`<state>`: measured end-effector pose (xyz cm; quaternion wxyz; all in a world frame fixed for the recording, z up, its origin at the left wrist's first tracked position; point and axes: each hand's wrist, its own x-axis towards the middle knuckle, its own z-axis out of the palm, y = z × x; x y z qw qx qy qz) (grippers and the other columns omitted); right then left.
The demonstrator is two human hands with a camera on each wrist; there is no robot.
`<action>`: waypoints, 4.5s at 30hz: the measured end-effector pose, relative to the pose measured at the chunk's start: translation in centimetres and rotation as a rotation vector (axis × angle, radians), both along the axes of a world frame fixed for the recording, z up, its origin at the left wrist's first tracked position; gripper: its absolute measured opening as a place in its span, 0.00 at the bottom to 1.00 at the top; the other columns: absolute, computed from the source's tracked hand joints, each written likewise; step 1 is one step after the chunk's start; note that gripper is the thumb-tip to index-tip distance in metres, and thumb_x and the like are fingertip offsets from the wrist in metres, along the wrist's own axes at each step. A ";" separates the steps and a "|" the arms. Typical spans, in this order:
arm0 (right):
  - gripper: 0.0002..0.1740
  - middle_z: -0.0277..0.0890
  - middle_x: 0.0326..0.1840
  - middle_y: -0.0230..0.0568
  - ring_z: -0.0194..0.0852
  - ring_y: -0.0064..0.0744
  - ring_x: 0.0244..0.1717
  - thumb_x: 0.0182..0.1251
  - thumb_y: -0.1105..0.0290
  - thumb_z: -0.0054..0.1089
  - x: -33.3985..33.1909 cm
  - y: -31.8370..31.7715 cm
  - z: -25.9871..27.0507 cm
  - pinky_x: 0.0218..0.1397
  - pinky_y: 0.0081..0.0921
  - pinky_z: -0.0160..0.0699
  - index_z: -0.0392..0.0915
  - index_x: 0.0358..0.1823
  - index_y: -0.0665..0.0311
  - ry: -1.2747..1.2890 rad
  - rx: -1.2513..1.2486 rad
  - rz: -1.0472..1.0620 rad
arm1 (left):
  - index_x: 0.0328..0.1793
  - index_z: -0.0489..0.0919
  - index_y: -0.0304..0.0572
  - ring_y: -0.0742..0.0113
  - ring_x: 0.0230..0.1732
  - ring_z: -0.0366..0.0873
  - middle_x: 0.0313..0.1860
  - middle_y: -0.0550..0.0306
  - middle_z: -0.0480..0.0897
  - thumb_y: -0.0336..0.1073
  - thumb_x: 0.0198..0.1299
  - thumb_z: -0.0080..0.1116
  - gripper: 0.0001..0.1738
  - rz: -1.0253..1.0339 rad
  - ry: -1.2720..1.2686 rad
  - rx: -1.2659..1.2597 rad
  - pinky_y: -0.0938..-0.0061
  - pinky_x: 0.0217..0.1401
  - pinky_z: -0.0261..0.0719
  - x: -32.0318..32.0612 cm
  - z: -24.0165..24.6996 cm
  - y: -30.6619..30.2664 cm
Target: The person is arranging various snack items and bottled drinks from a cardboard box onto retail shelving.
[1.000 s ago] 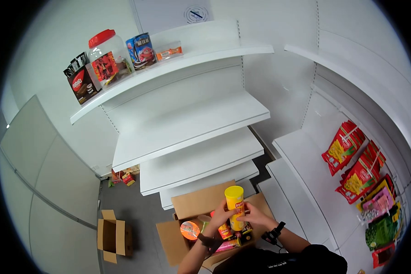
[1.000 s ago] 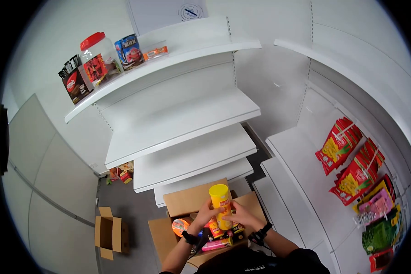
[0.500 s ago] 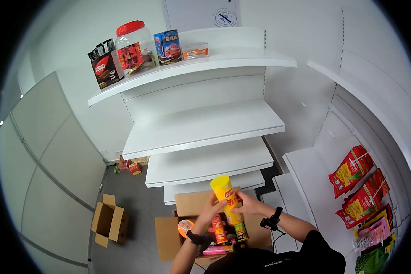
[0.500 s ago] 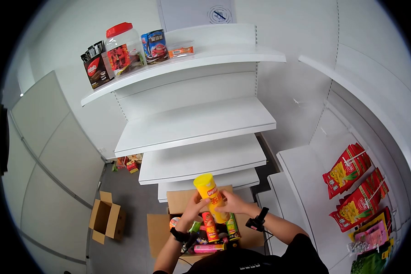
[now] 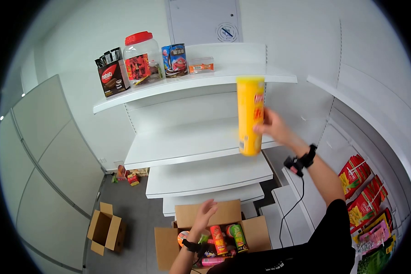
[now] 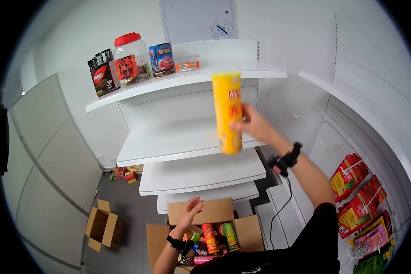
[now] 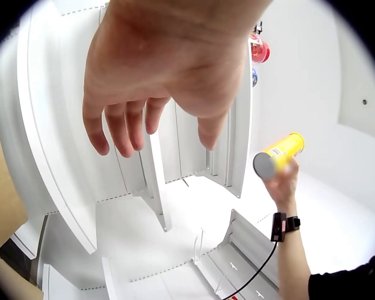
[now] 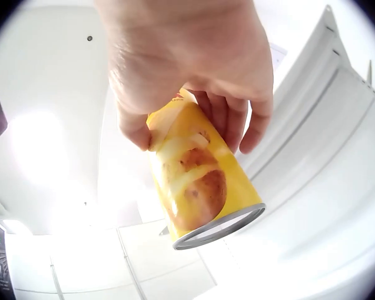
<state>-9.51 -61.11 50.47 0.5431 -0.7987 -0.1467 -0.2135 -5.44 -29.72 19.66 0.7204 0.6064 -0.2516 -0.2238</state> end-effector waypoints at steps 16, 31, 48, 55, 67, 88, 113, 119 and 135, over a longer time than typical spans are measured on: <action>0.37 0.80 0.42 0.50 0.82 0.40 0.44 0.47 0.51 0.66 14.6 -1.3 17.2 0.46 0.30 0.80 0.71 0.51 0.74 -0.257 -0.196 -0.719 | 0.70 0.63 0.42 0.63 0.56 0.75 0.61 0.51 0.73 0.36 0.65 0.56 0.28 0.158 0.083 -0.002 0.69 0.57 0.75 -0.1 -1.1 6.1; 0.30 0.82 0.42 0.48 0.83 0.39 0.42 0.50 0.50 0.65 21.1 -1.5 18.1 0.39 0.32 0.85 0.79 0.47 0.67 -0.024 -0.355 -0.768 | 0.68 0.64 0.40 0.64 0.55 0.74 0.59 0.52 0.73 0.35 0.62 0.60 0.29 0.326 0.204 -0.065 0.71 0.54 0.75 -1.6 -1.9 8.8; 0.29 0.81 0.41 0.47 0.83 0.36 0.39 0.52 0.49 0.66 22.6 -3.0 18.4 0.33 0.29 0.85 0.80 0.45 0.68 -0.009 -0.330 -0.686 | 0.68 0.64 0.38 0.64 0.53 0.77 0.57 0.53 0.74 0.35 0.64 0.57 0.28 0.393 0.217 -0.072 0.72 0.52 0.77 -2.6 -4.4 9.4; 0.36 0.79 0.35 0.49 0.81 0.37 0.30 0.53 0.41 0.63 19.3 -3.5 17.7 0.29 0.27 0.82 0.80 0.39 0.76 0.022 -0.313 -0.739 | 0.67 0.66 0.35 0.65 0.55 0.75 0.57 0.51 0.75 0.35 0.62 0.60 0.29 0.379 0.256 -0.017 0.71 0.58 0.74 -3.1 -5.0 9.5; 0.31 0.78 0.44 0.40 0.77 0.30 0.43 0.57 0.49 0.68 4.3 -2.8 6.4 0.53 0.25 0.75 0.72 0.51 0.66 -0.066 0.211 -0.375 | 0.64 0.69 0.33 0.70 0.52 0.73 0.54 0.54 0.76 0.44 0.63 0.60 0.29 0.330 0.324 0.190 0.75 0.52 0.74 -4.0 -11.8 9.3; 0.22 0.75 0.41 0.36 0.72 0.27 0.38 0.67 0.51 0.56 -12.6 2.0 -38.0 0.45 0.27 0.75 0.75 0.49 0.62 0.763 1.188 -0.509 | 0.50 0.79 0.28 0.54 0.48 0.80 0.44 0.41 0.83 0.57 0.50 0.65 0.35 0.115 0.420 0.877 0.67 0.52 0.75 -9.0 -33.7 7.9; 0.18 0.76 0.41 0.37 0.74 0.27 0.38 0.71 0.55 0.51 -21.5 5.7 -43.5 0.43 0.26 0.76 0.73 0.49 0.63 1.134 1.222 -0.408 | 0.50 0.77 0.27 0.45 0.49 0.81 0.45 0.36 0.82 0.55 0.37 0.74 0.41 0.191 0.402 1.017 0.61 0.51 0.76 -10.5 -34.6 1.6; 0.17 0.76 0.40 0.35 0.74 0.27 0.38 0.70 0.55 0.52 -21.6 4.7 -43.3 0.44 0.27 0.77 0.74 0.47 0.62 1.106 1.227 -0.406 | 0.48 0.77 0.29 0.55 0.44 0.82 0.42 0.43 0.83 0.52 0.41 0.72 0.35 0.386 0.287 1.032 0.66 0.47 0.77 -11.6 -34.8 3.0; 0.18 0.75 0.42 0.37 0.74 0.29 0.41 0.69 0.54 0.53 -21.5 4.8 -42.1 0.46 0.29 0.76 0.73 0.47 0.61 1.174 1.154 -0.322 | 0.46 0.79 0.28 0.53 0.43 0.83 0.41 0.43 0.84 0.53 0.38 0.77 0.37 0.232 0.470 0.826 0.64 0.46 0.79 -14.3 -37.2 -1.2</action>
